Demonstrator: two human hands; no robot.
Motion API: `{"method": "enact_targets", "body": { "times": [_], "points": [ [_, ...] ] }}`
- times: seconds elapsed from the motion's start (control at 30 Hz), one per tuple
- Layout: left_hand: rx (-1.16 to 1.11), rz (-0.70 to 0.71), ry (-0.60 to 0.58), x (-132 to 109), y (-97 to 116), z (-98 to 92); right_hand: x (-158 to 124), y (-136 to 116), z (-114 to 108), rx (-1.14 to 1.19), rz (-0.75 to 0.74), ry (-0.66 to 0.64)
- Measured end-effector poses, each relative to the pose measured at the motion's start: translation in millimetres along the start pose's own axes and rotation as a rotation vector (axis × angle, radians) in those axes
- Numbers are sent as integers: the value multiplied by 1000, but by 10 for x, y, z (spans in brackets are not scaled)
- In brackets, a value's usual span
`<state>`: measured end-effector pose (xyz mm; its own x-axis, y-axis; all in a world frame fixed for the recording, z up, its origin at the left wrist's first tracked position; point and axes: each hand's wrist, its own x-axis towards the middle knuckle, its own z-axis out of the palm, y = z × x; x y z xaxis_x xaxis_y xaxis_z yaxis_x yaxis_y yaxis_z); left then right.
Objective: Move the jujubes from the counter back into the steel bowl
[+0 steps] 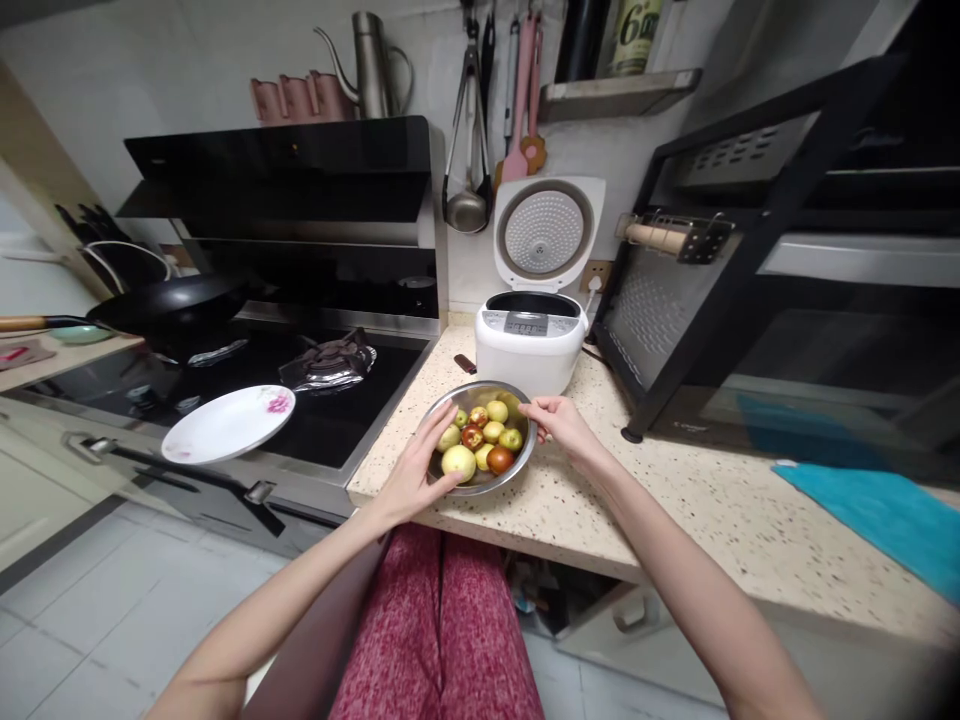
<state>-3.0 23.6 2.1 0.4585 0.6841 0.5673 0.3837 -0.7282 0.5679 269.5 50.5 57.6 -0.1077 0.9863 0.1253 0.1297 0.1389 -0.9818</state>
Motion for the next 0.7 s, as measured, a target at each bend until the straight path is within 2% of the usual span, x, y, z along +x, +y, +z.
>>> {"method": "enact_targets", "body": {
  "times": [0.13,0.23,0.4,0.7],
  "points": [
    [-67,-62,-18,87,-30,41,79,-49,90,25,-37,142],
    [-124,-113,11,186,-71,68,193,-129,164,17,-41,178],
    [-235,-173,38,292,-113,90,334,-347,294,-78,-60,173],
    [-282,-188,121,263,-194,97,500,-667,426,-374,3,55]
  ]
}}
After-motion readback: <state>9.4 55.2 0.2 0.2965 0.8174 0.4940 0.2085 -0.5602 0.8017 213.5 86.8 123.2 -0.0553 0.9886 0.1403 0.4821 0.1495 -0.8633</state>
